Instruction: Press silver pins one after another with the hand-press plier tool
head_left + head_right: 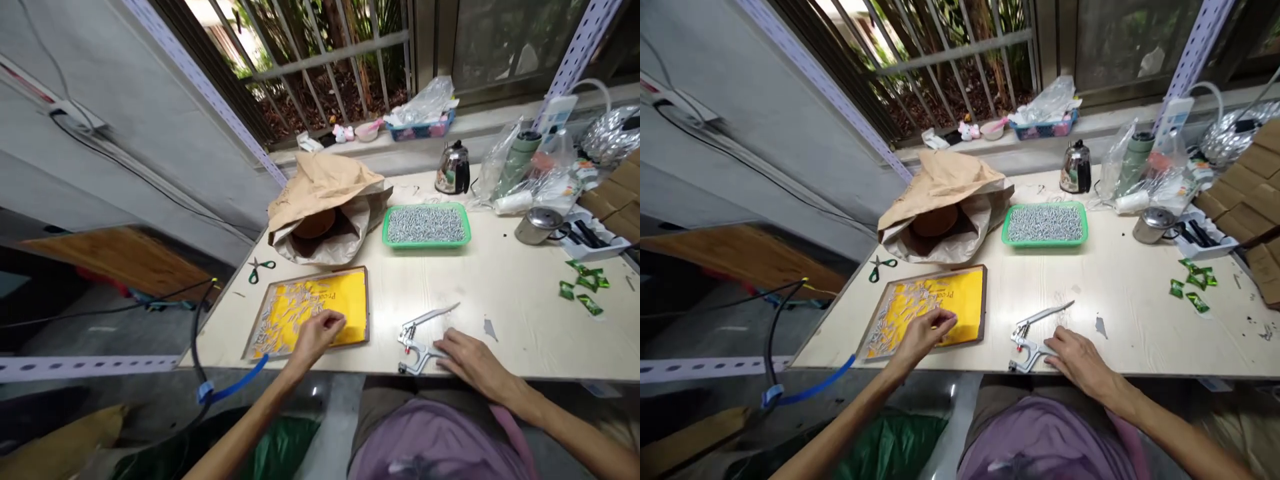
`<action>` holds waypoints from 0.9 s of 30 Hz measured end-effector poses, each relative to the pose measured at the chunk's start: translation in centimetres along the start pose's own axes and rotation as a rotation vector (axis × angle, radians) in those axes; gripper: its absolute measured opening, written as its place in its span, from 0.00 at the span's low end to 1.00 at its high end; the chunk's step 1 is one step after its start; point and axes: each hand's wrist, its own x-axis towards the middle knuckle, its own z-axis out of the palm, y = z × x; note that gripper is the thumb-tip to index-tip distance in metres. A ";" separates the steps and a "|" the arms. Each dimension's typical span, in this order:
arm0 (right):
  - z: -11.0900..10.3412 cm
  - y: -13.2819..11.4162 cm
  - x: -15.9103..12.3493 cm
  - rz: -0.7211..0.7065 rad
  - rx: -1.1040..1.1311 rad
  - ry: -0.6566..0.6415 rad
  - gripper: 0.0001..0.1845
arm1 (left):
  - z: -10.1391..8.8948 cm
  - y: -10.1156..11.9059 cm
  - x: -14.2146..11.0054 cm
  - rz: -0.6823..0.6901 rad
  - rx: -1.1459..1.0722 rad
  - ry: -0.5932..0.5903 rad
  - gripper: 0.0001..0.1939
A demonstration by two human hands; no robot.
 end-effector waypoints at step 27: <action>2.5 -1.0 -1.6 0.069 -0.182 -0.060 0.14 | 9.2 5.0 -2.8 -0.438 -0.214 -0.633 0.11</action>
